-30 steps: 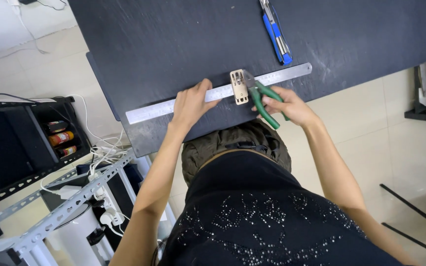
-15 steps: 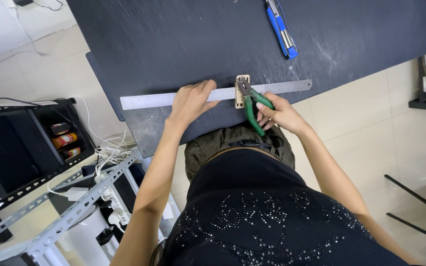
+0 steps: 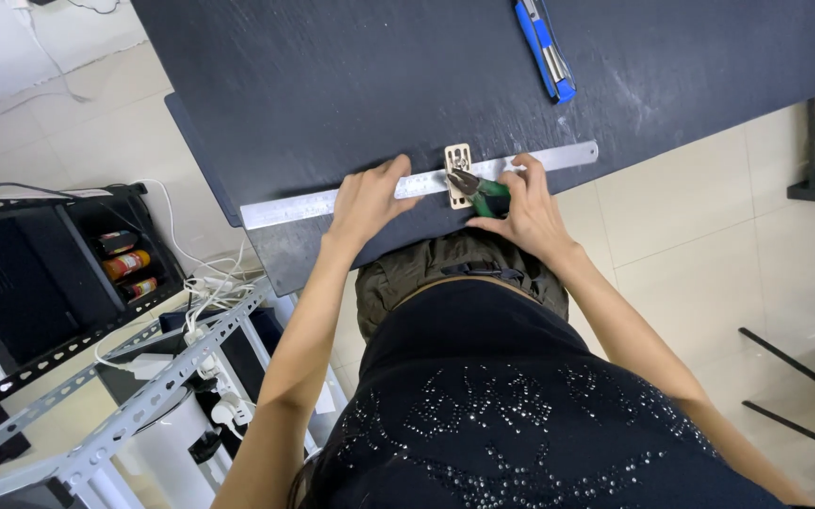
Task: The person assembles a metal bracket onto a long metal ruler using pliers to tighten a screw. They then use a utility knife to cut a small piece of the ruler and continue adjusting the bracket with pliers.
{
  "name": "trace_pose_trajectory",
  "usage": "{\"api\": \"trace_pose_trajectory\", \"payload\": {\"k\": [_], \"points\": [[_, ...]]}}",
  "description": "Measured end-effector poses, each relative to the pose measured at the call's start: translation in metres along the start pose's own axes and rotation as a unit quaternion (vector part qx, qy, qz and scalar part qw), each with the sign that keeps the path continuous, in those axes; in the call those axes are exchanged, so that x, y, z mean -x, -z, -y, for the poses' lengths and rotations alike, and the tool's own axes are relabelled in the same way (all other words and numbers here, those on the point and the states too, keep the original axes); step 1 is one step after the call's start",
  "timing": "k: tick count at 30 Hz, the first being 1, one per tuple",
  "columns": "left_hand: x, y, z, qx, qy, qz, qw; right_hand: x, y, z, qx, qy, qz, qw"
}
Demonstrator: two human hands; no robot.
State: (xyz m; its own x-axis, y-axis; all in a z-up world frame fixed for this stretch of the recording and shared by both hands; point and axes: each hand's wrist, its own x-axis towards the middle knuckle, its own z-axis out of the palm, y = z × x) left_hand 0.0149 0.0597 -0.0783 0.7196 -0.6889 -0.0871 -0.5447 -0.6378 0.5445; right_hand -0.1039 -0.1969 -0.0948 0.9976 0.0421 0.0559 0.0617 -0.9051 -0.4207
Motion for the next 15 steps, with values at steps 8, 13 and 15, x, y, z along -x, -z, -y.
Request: {"api": "trace_pose_trajectory", "payload": {"k": [8, 13, 15], "points": [[0.000, -0.012, 0.004, -0.010, 0.011, 0.008, 1.000, -0.001, 0.008, -0.014, -0.163, -0.145, 0.065, 0.974], [-0.006, -0.014, 0.004, -0.030, 0.062, 0.053, 0.996, 0.002, -0.013, -0.066, -0.150, -0.131, 0.135, 0.971], [-0.006, -0.006, -0.002, -0.040, 0.058, 0.051, 0.996, 0.004, -0.026, -0.070, -0.136, -0.126, 0.134, 0.973]]}}
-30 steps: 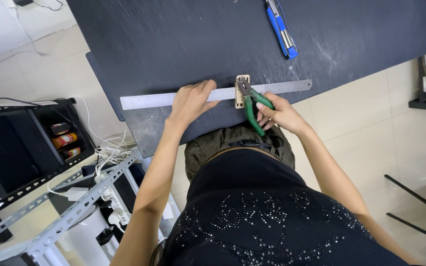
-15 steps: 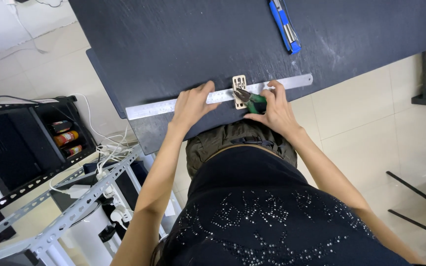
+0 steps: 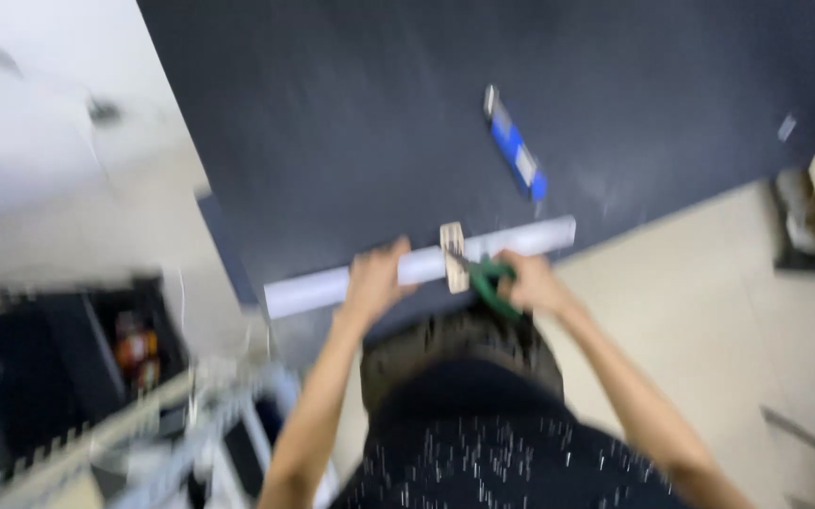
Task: The person assembles a metal bracket onto a long metal ruler using pliers to tighten a screw. They then use a utility knife to cut a small piece of the ruler and continue adjusting the bracket with pliers.
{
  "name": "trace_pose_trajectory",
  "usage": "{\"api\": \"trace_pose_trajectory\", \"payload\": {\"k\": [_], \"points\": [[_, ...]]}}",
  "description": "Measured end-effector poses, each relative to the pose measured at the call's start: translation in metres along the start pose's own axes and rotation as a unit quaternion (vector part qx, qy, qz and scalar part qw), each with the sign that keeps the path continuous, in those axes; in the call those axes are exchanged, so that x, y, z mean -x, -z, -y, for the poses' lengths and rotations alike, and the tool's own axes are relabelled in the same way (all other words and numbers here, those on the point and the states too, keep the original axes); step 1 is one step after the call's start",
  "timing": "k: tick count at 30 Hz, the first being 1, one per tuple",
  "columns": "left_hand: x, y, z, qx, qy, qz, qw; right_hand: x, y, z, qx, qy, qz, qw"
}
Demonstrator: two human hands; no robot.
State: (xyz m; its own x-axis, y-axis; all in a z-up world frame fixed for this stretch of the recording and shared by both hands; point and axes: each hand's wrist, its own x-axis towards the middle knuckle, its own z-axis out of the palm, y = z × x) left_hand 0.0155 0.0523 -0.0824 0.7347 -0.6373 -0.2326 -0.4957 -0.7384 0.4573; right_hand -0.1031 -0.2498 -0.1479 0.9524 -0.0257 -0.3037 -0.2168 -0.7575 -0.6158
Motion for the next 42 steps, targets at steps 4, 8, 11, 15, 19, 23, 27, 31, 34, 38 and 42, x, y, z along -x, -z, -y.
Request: {"api": "trace_pose_trajectory", "payload": {"k": [4, 8, 11, 15, 19, 23, 27, 31, 34, 38, 42], "points": [[-0.006, -0.001, 0.003, 0.044, -0.023, 0.018, 0.999, -0.005, 0.014, 0.028, -0.049, -0.051, 0.038, 0.997], [-0.008, -0.010, 0.009, 0.008, -0.047, -0.007, 0.999, -0.010, 0.018, 0.027, -0.069, -0.069, 0.059, 0.993], [-0.007, -0.011, 0.010, 0.004, -0.058, -0.014, 0.998, -0.011, 0.016, 0.018, -0.046, -0.089, 0.047, 0.994], [-0.002, -0.003, 0.005, 0.002, -0.056, -0.008, 0.998, -0.005, 0.022, 0.033, -0.033, -0.094, 0.077, 0.992], [0.000, 0.021, -0.012, 0.001, -0.056, 0.003, 0.998, 0.014, 0.045, 0.087, -0.053, -0.124, 0.132, 0.982], [0.003, 0.046, -0.028, -0.003, -0.054, 0.019, 0.998, 0.024, 0.044, 0.108, -0.051, -0.141, 0.119, 0.982], [0.002, 0.045, -0.029, -0.025, -0.063, 0.004, 0.998, 0.036, 0.033, 0.103, -0.072, -0.134, 0.062, 0.986], [-0.005, 0.012, -0.009, -0.041, -0.103, -0.053, 0.992, 0.044, 0.026, 0.103, -0.032, -0.074, 0.030, 0.996], [-0.004, 0.005, -0.006, -0.039, -0.094, -0.057, 0.993, 0.035, 0.010, 0.085, 0.038, -0.022, -0.021, 0.999], [0.000, 0.013, -0.015, -0.011, -0.059, -0.038, 0.998, 0.035, 0.012, 0.086, 0.120, -0.018, -0.009, 0.993], [0.001, 0.014, -0.020, -0.021, -0.055, -0.029, 0.998, 0.039, 0.019, 0.091, 0.145, -0.001, -0.002, 0.989]]}}
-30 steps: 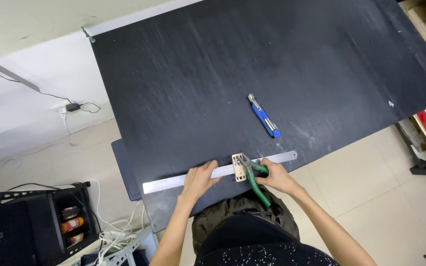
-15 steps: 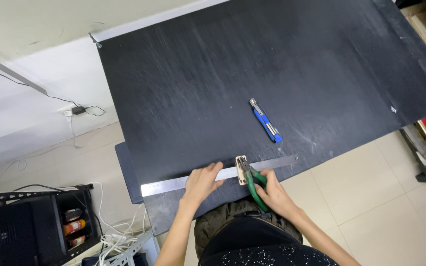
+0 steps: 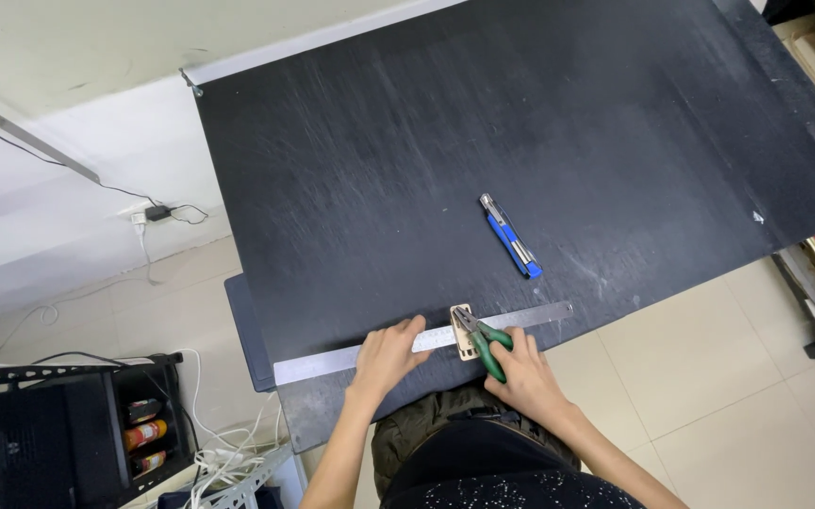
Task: The person assembles a metal bracket onto a long metal ruler using pliers to tighten a screw. They then use a utility knife to cut a small piece of the ruler and continue adjusting the bracket with pliers.
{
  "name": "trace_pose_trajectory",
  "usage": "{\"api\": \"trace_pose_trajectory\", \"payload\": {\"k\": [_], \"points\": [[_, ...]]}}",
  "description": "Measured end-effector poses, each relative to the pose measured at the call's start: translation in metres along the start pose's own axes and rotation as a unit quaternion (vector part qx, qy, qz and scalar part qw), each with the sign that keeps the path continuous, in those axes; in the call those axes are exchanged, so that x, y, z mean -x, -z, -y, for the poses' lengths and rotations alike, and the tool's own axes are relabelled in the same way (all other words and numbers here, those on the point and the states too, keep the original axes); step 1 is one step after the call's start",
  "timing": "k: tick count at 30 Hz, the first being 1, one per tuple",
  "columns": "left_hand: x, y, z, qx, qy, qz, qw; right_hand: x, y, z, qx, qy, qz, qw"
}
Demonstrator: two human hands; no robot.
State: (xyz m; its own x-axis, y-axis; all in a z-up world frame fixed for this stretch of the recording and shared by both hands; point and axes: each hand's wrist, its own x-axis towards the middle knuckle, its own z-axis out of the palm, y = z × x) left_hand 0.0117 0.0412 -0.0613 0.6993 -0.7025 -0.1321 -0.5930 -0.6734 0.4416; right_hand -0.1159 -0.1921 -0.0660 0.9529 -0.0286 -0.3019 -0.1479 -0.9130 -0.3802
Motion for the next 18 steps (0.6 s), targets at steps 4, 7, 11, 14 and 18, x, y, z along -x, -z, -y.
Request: {"api": "trace_pose_trajectory", "payload": {"k": [4, 7, 11, 14, 18], "points": [[0.000, 0.001, -0.002, -0.010, -0.028, -0.016, 0.999, 0.000, 0.008, 0.002, -0.040, -0.037, 0.081, 0.995], [-0.001, -0.002, -0.003, -0.015, -0.039, -0.031, 0.999, 0.002, 0.018, 0.005, -0.047, -0.042, 0.109, 0.992], [0.000, 0.005, -0.008, -0.014, -0.031, -0.025, 0.999, -0.001, -0.002, -0.004, 0.018, -0.064, 0.063, 0.996], [-0.001, 0.012, -0.014, -0.015, -0.014, -0.007, 1.000, 0.000, -0.008, -0.008, 0.113, -0.043, -0.064, 0.991], [0.003, 0.054, -0.035, 0.052, 0.018, 0.030, 0.998, -0.002, 0.024, -0.003, 0.182, 0.008, -0.088, 0.979]]}}
